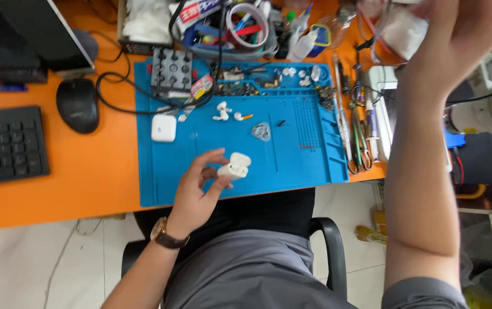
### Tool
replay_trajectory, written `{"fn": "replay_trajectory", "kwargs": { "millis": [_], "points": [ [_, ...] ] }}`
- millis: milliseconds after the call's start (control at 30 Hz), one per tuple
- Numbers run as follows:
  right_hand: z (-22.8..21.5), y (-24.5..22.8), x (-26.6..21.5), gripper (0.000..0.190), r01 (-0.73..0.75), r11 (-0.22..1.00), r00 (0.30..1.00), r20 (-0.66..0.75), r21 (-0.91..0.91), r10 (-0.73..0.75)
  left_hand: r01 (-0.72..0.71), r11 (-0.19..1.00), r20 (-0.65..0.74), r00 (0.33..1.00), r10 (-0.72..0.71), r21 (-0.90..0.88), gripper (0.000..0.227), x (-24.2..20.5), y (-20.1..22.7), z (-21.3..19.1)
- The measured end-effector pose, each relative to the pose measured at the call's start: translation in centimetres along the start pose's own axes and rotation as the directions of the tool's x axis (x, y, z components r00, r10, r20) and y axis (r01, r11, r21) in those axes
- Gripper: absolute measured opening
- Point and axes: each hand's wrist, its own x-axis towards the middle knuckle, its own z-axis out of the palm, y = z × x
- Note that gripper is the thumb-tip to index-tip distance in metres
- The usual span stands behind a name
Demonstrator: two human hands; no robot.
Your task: The person places white wireless earbuds into a charging case, closes the case, then opens it again to remove and reposition the earbuds. The hands repeatedly adjust the earbuds inside the case and briefly lift the case for inspection.
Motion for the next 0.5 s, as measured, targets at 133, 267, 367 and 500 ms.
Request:
{"fn": "replay_trajectory", "kwargs": {
  "millis": [133,267,367,500],
  "points": [
    [3.3,-13.6,-17.4,0.032,-0.292,0.898,0.951,0.195,0.329,0.238,-0.191,0.973,-0.136,0.975,0.173,-0.127,0.046,0.1,-0.9,0.6],
    [6.5,-15.4,-25.7,0.025,-0.410,0.807,0.898,0.345,0.425,0.274,-0.252,0.960,-0.194,0.955,0.227,-0.118,0.037,-0.1,-0.4,0.4],
    [7.1,-15.4,-27.3,0.025,-0.298,0.896,0.929,0.314,0.328,0.194,-0.292,0.950,-0.169,0.947,0.272,-0.107,0.038,-0.6,-0.4,0.4],
    [6.6,-15.6,-26.9,0.026,-0.270,0.895,0.904,0.413,0.356,0.108,-0.320,0.941,-0.101,0.946,0.309,-0.115,0.038,-1.0,-0.2,0.4]
  ]
}}
